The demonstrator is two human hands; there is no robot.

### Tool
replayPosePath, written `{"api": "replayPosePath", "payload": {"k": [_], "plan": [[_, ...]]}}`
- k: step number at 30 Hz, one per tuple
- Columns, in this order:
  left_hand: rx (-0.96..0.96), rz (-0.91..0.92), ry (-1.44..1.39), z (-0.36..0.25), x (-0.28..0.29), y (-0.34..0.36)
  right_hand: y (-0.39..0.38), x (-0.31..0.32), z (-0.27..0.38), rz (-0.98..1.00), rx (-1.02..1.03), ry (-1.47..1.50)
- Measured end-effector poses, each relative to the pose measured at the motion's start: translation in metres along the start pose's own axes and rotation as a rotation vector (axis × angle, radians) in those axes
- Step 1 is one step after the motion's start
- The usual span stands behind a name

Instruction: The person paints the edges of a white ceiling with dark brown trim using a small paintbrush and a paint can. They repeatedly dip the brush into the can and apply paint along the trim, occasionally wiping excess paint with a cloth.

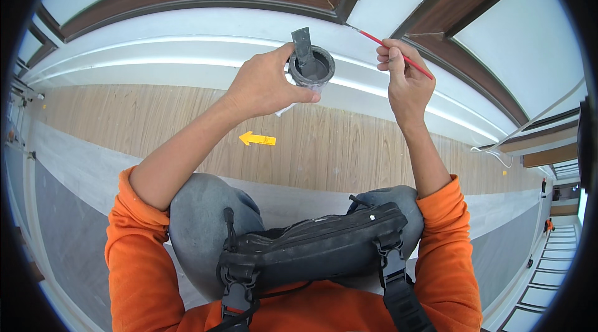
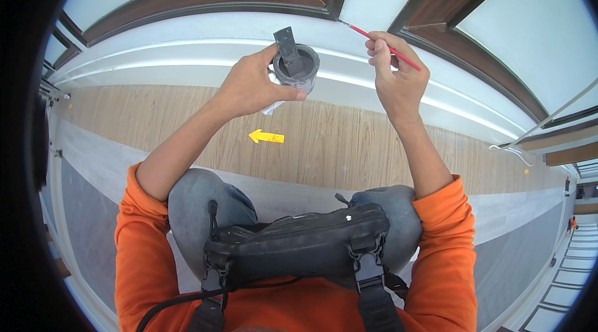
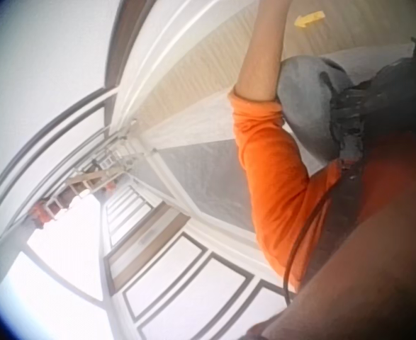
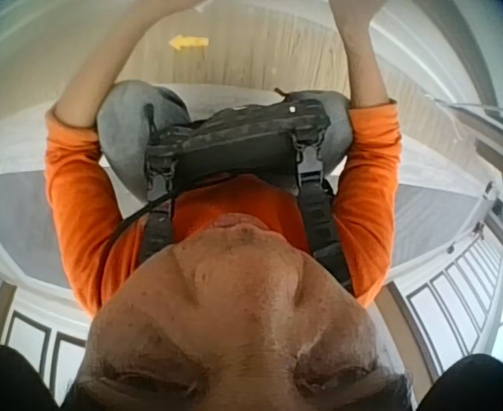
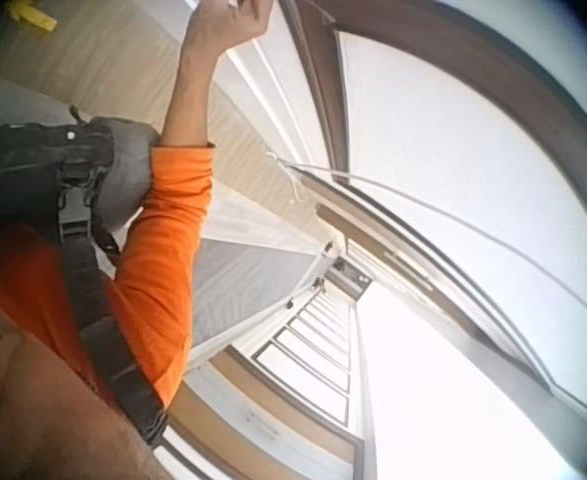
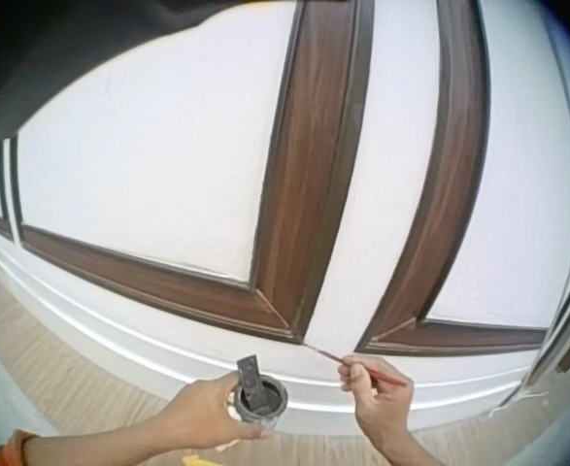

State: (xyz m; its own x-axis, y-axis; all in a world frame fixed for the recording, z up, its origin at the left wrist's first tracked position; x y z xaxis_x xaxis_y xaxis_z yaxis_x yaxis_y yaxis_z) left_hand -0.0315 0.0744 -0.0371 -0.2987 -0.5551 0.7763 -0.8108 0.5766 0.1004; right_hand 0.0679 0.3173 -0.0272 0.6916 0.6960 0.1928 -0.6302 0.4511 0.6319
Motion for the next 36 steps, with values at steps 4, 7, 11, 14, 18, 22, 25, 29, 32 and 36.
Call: {"api": "replayPosePath", "payload": {"k": [4,7,11,14,18,22,25,29,32,36], "plan": [[-0.013,0.06,-0.047,-0.004,0.005,0.0,0.001,-0.001,0.002,0.032,0.128,-0.038],[-0.004,0.056,-0.036,-0.002,0.004,0.001,0.001,-0.002,0.003,0.069,0.16,-0.118],[-0.008,0.049,-0.044,0.001,0.004,0.001,0.003,-0.006,0.008,0.031,0.145,-0.05],[0.001,0.07,-0.067,-0.003,0.006,0.0,0.004,-0.007,0.007,0.037,0.195,-0.083],[-0.011,0.026,-0.06,-0.002,0.006,-0.001,0.004,-0.009,0.012,0.055,0.333,-0.13],[0.004,0.044,-0.069,-0.001,0.006,0.0,0.007,-0.014,0.02,0.068,0.492,-0.218],[0.0,0.055,-0.075,-0.002,0.008,0.0,0.004,-0.016,0.023,0.108,0.548,-0.33],[0.006,0.064,-0.064,-0.005,0.012,-0.001,0.009,-0.016,0.023,0.067,0.55,-0.295],[0.01,0.061,-0.049,-0.004,0.012,-0.001,0.008,-0.019,0.024,0.074,0.561,-0.318],[0.018,0.083,-0.048,-0.008,0.015,0.0,0.01,-0.018,0.028,0.069,0.582,-0.348]]}}
Point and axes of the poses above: each hand's wrist, its own y-axis towards the middle knuckle, its own x-axis out of the back of the hand, z = x × y, the point moved 2 cm from there along y, towards the middle knuckle, and after that the axes turned 6 degrees about -z, right-handed, at the moved point
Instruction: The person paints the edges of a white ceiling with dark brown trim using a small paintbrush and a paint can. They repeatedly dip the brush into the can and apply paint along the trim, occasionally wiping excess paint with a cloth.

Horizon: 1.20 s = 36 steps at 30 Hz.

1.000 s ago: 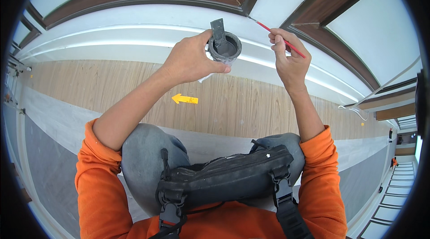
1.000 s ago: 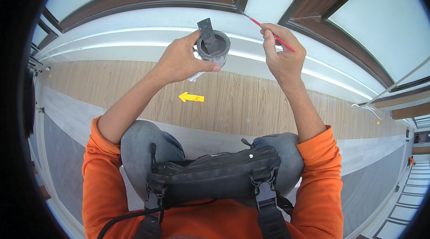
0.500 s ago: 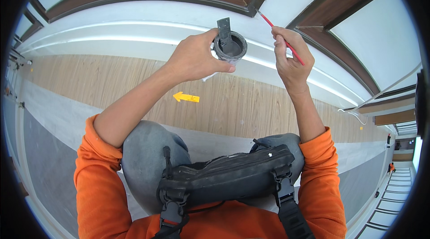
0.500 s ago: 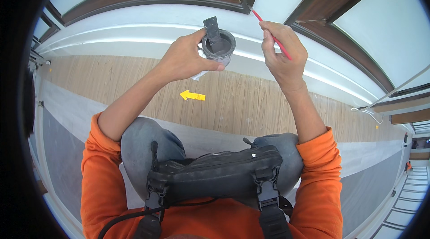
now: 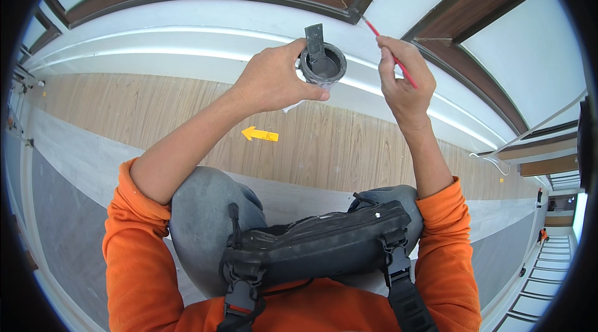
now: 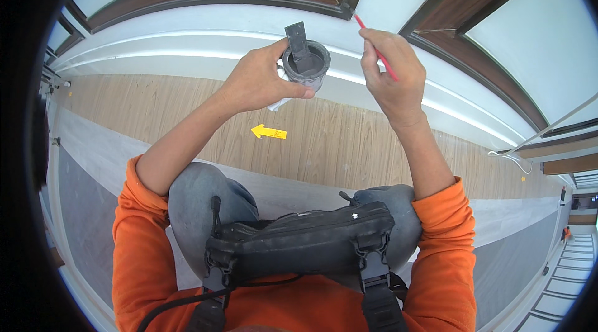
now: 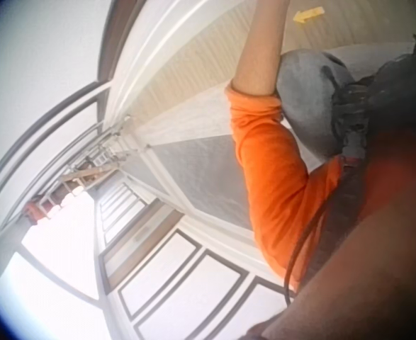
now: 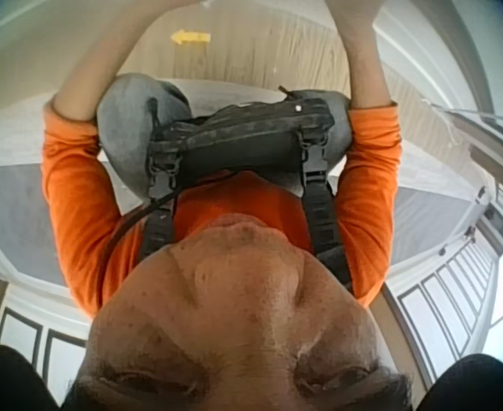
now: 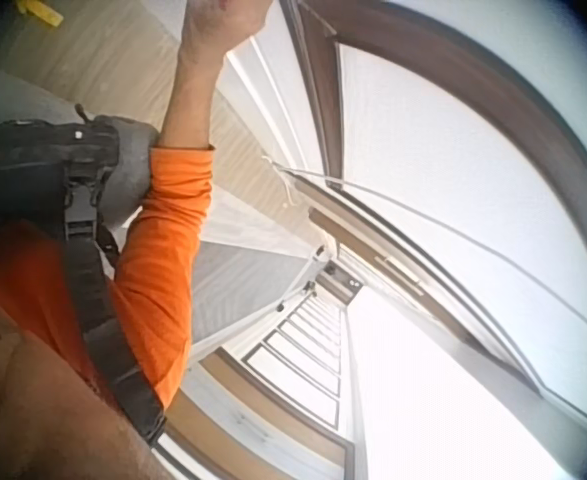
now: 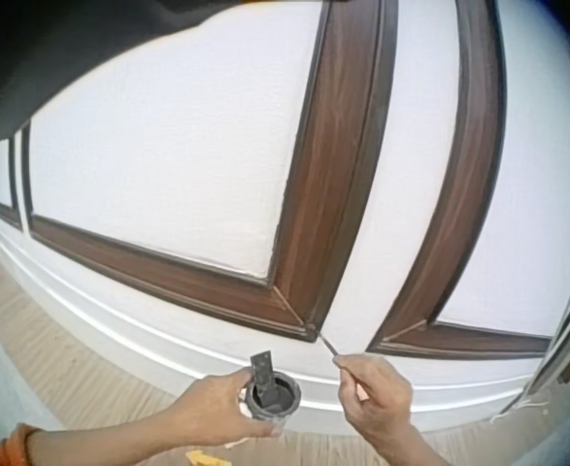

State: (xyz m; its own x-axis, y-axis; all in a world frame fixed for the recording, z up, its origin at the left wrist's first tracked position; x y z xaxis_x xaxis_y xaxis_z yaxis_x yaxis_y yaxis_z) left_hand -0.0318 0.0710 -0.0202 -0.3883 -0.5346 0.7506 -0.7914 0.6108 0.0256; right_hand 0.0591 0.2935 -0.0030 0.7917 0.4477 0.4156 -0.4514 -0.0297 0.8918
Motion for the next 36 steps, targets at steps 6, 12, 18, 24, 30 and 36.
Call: {"api": "replayPosePath", "payload": {"k": [6,12,18,24,30,36], "plan": [[-0.008,-0.045,-0.011,0.001,0.002,-0.003,0.003,-0.002,0.007,0.025,0.057,-0.075],[-0.041,-0.092,-0.076,0.005,0.011,-0.006,0.001,-0.009,0.012,0.057,0.178,-0.164],[-0.035,-0.133,-0.045,0.01,0.015,-0.011,0.008,-0.007,0.018,0.013,0.191,-0.222],[-0.037,-0.151,-0.107,0.013,0.025,-0.015,0.009,-0.007,0.032,0.017,0.23,-0.248],[-0.041,-0.179,-0.151,0.019,0.031,-0.018,0.0,-0.018,0.035,0.112,0.227,-0.374],[-0.071,-0.184,-0.168,0.022,0.033,-0.022,-0.003,-0.027,0.043,0.094,0.283,-0.384]]}}
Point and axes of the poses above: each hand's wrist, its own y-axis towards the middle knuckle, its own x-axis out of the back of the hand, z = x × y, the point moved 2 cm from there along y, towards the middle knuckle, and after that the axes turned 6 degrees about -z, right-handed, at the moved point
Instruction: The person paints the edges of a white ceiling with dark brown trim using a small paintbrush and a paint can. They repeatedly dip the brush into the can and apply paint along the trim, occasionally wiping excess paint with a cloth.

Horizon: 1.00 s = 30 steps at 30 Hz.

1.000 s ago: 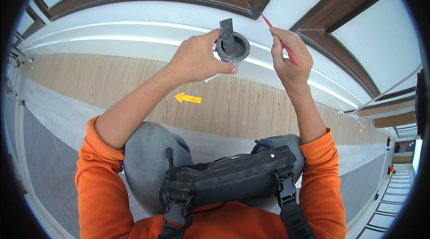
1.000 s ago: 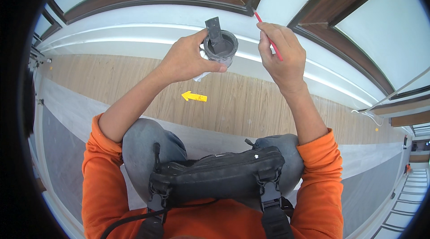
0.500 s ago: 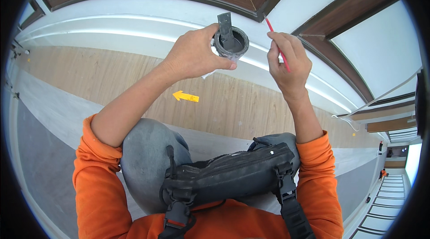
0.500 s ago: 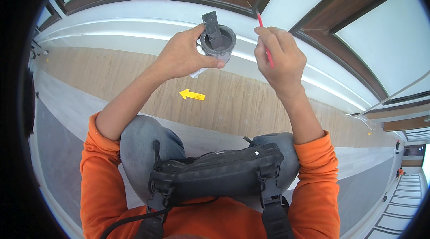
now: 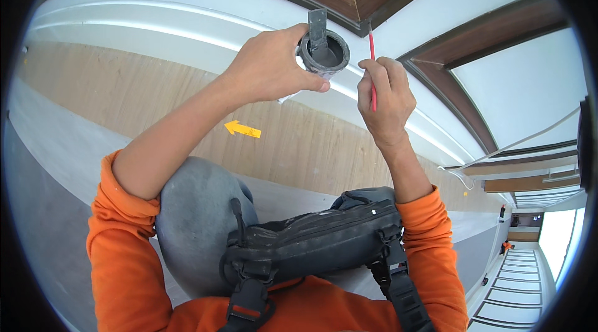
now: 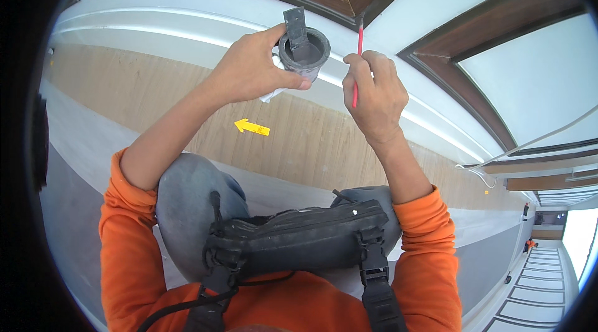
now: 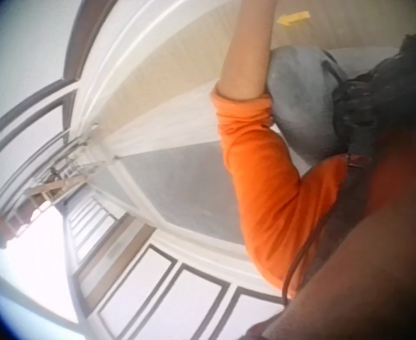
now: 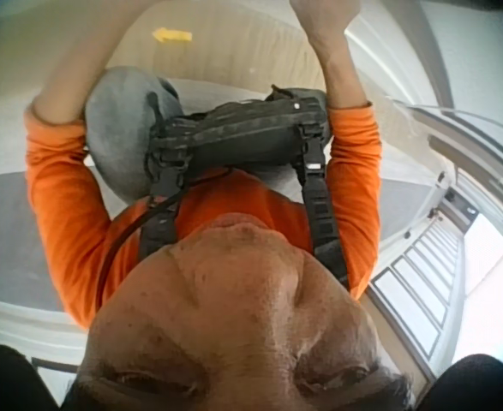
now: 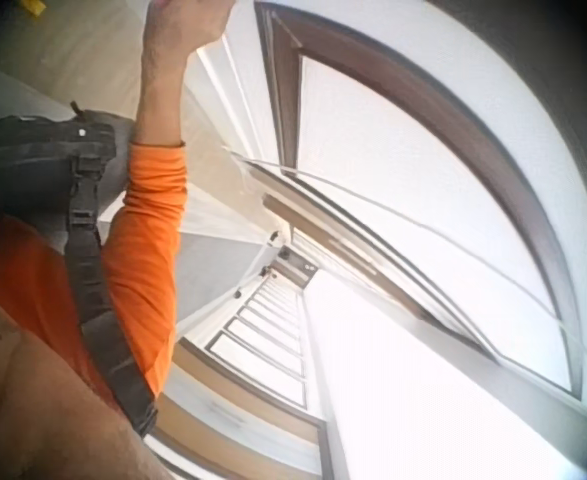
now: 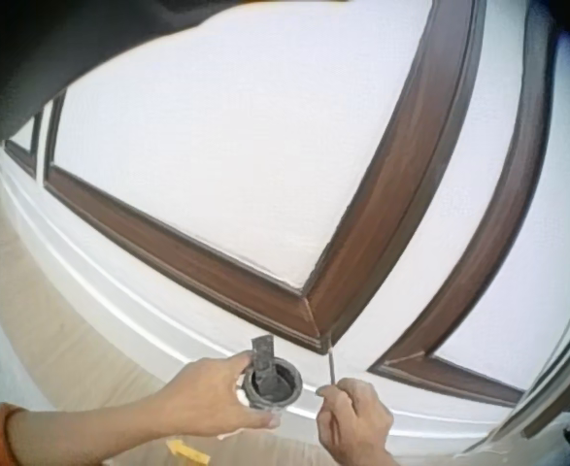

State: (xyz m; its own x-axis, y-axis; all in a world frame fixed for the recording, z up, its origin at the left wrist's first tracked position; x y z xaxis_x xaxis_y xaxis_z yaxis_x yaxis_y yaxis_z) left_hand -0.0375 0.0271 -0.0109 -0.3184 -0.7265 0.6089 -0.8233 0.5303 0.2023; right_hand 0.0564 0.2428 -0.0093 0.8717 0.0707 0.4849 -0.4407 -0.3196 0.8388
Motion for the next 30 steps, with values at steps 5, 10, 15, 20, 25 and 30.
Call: {"api": "replayPosePath", "payload": {"k": [5,10,15,20,25,30], "plan": [[0.024,0.018,-0.018,-0.004,0.004,-0.002,-0.007,-0.007,0.002,0.089,-0.012,-0.012],[0.017,0.014,-0.003,-0.002,0.006,-0.004,-0.005,-0.008,0.002,0.071,-0.054,0.018],[0.024,0.037,0.015,-0.005,0.004,-0.003,-0.004,-0.006,-0.005,0.019,-0.084,0.028],[0.037,0.046,0.002,-0.005,0.004,-0.004,-0.007,-0.005,-0.003,0.079,-0.115,0.06],[0.034,0.035,0.014,-0.004,-0.001,-0.002,-0.006,-0.002,-0.01,0.034,-0.124,0.101],[0.048,0.027,0.035,-0.005,0.0,-0.002,-0.007,-0.004,-0.008,0.103,-0.121,0.085]]}}
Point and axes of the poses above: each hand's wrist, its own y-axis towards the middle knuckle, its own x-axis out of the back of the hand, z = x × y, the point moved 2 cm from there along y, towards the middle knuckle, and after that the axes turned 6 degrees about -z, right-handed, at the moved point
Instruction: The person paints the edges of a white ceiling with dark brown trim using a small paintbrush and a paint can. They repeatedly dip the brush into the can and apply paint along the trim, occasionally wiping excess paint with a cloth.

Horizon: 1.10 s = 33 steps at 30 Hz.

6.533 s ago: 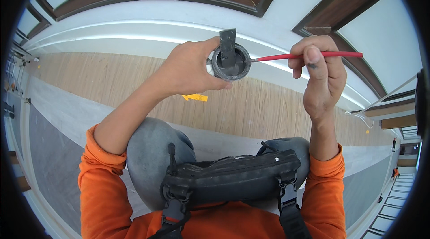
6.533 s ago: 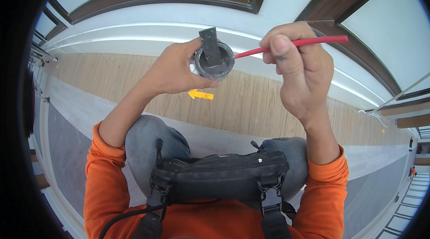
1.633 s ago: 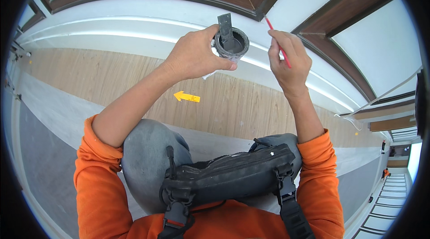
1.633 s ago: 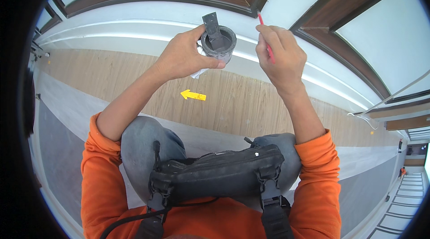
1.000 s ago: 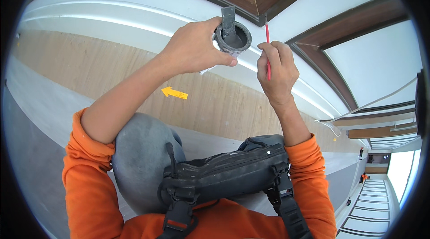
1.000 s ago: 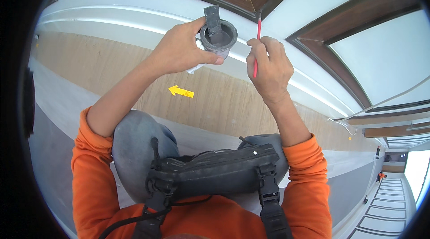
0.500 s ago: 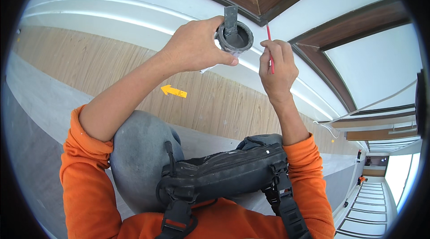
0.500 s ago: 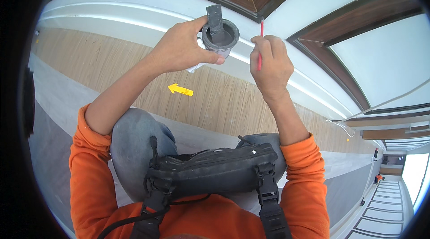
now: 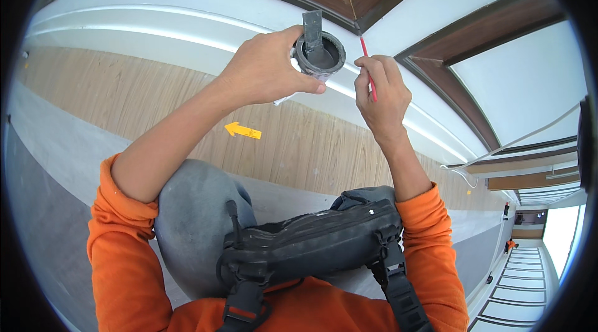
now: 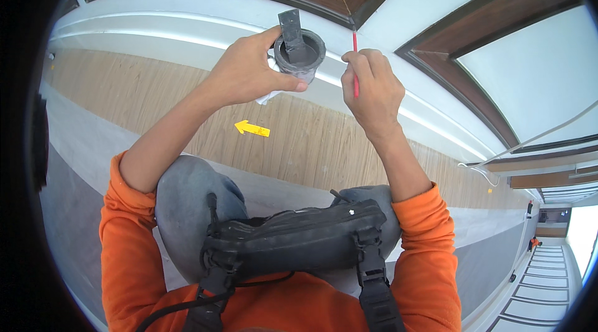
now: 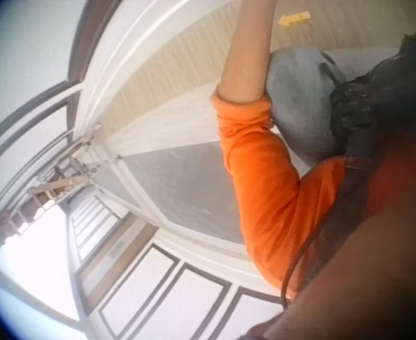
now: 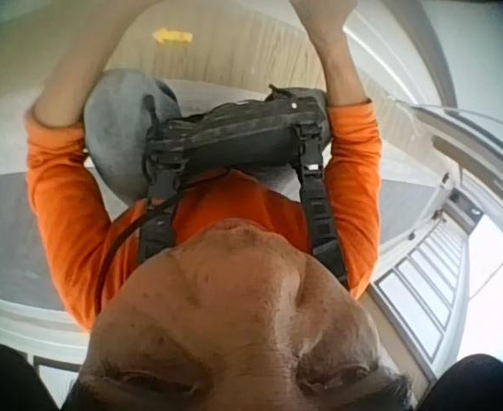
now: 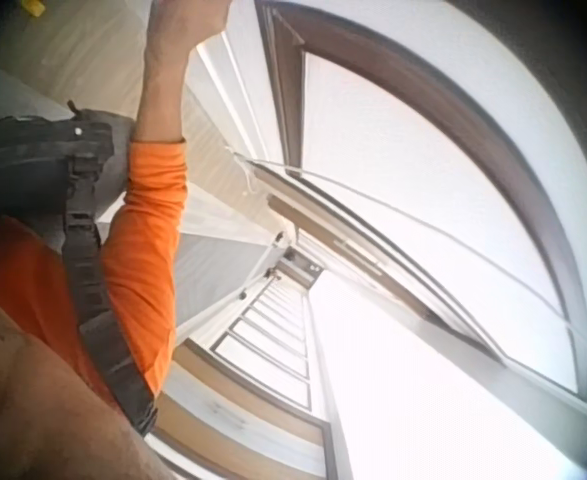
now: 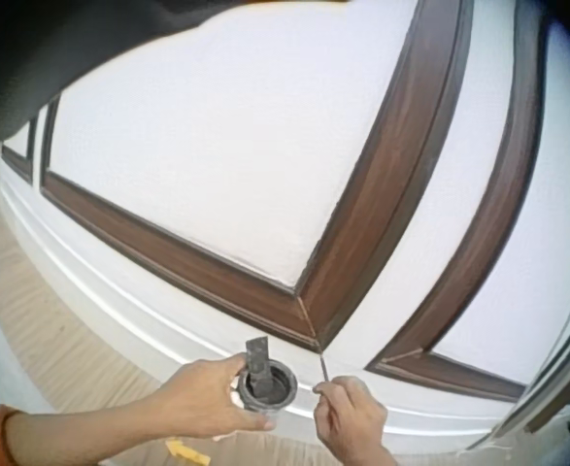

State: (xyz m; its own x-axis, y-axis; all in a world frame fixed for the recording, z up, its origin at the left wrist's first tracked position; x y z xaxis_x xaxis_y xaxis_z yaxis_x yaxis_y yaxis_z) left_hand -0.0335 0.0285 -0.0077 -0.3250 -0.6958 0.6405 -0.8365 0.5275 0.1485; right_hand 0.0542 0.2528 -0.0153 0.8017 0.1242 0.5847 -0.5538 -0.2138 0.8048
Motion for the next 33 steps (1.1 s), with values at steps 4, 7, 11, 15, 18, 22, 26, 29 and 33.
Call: {"api": "replayPosePath", "payload": {"k": [4,7,11,15,18,22,26,29,33], "plan": [[-0.031,-0.045,-0.032,0.005,-0.005,0.002,0.001,0.001,-0.002,-0.065,0.042,0.062],[-0.03,-0.046,-0.022,0.004,-0.006,0.003,0.002,-0.003,-0.002,-0.05,0.035,0.067],[-0.016,-0.033,-0.003,0.003,-0.006,0.004,0.001,0.001,-0.007,-0.061,0.013,0.065],[-0.033,-0.019,-0.016,0.002,-0.007,0.004,0.001,0.0,-0.006,-0.035,0.003,0.021],[-0.031,-0.019,-0.012,0.006,-0.009,0.005,0.0,0.003,-0.006,-0.078,0.053,0.029],[-0.06,-0.024,-0.01,0.006,-0.01,0.006,0.003,0.003,-0.005,-0.114,0.056,-0.002],[-0.049,-0.033,0.024,0.006,-0.005,0.005,0.007,0.01,0.005,-0.095,0.058,0.006],[-0.067,-0.1,-0.029,0.008,0.012,0.001,0.013,0.014,0.021,-0.022,0.056,-0.036],[-0.043,-0.167,-0.015,0.022,0.028,-0.014,0.012,0.009,0.037,0.044,0.067,-0.13]]}}
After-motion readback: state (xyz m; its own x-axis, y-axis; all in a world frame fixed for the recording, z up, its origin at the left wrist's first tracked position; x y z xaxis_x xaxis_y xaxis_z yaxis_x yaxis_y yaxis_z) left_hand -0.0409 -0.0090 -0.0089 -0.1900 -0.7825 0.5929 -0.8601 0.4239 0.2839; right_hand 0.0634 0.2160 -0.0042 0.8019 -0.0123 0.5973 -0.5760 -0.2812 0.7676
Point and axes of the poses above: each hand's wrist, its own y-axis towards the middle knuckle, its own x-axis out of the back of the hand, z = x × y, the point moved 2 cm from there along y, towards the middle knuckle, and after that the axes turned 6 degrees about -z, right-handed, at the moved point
